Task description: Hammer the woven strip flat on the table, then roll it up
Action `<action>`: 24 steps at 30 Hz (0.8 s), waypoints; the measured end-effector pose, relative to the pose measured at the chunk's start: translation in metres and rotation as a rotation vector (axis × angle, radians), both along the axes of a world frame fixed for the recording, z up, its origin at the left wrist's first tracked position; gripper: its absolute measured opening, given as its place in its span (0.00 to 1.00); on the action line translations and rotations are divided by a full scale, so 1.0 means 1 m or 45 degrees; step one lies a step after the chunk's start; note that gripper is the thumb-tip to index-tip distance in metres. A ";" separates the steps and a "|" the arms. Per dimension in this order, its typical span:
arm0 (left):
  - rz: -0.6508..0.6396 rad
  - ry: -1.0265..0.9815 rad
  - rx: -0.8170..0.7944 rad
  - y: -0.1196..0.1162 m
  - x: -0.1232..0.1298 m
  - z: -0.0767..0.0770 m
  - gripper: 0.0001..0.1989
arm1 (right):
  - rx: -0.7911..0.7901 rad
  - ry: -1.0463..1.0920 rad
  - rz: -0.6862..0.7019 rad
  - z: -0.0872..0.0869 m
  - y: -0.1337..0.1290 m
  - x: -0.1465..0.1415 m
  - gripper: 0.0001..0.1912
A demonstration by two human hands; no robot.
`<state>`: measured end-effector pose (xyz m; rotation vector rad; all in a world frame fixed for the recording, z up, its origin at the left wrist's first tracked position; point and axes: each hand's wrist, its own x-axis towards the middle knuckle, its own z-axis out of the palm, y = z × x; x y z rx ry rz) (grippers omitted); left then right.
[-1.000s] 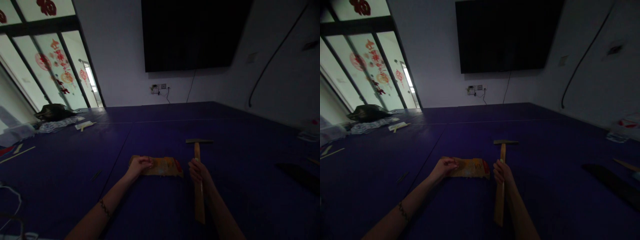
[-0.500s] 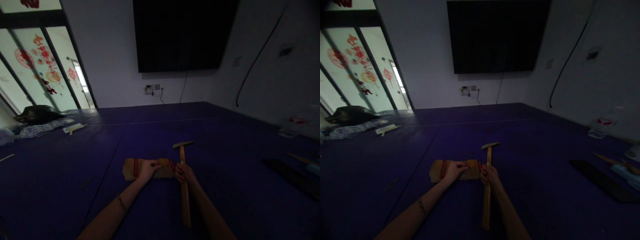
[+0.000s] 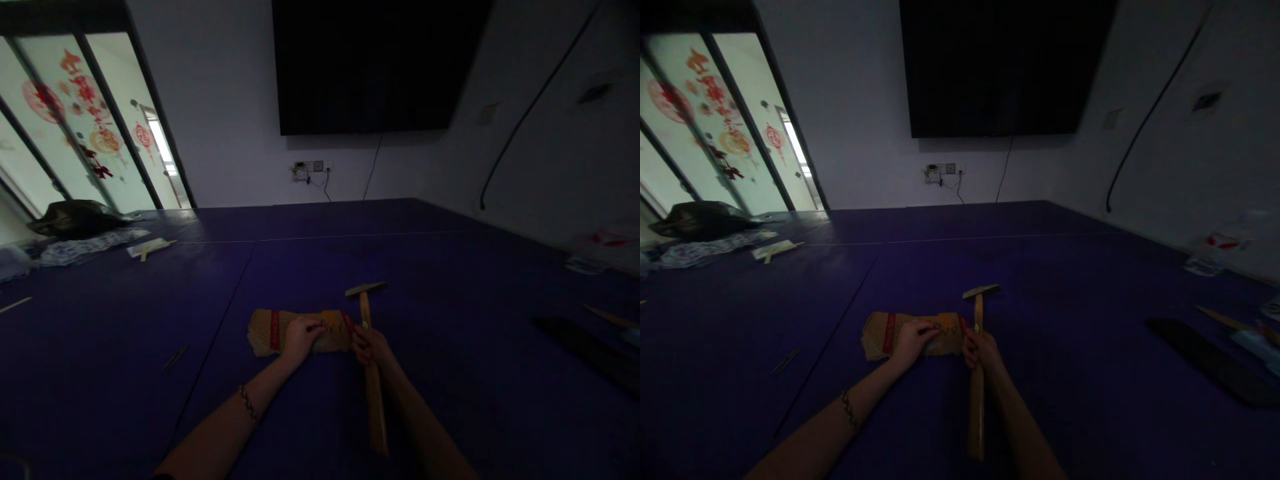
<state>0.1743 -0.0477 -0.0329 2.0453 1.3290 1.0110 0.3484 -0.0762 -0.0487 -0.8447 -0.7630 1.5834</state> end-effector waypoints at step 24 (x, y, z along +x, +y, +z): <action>0.079 0.096 -0.017 -0.002 -0.001 0.003 0.06 | -0.050 -0.046 0.019 0.003 -0.003 -0.003 0.25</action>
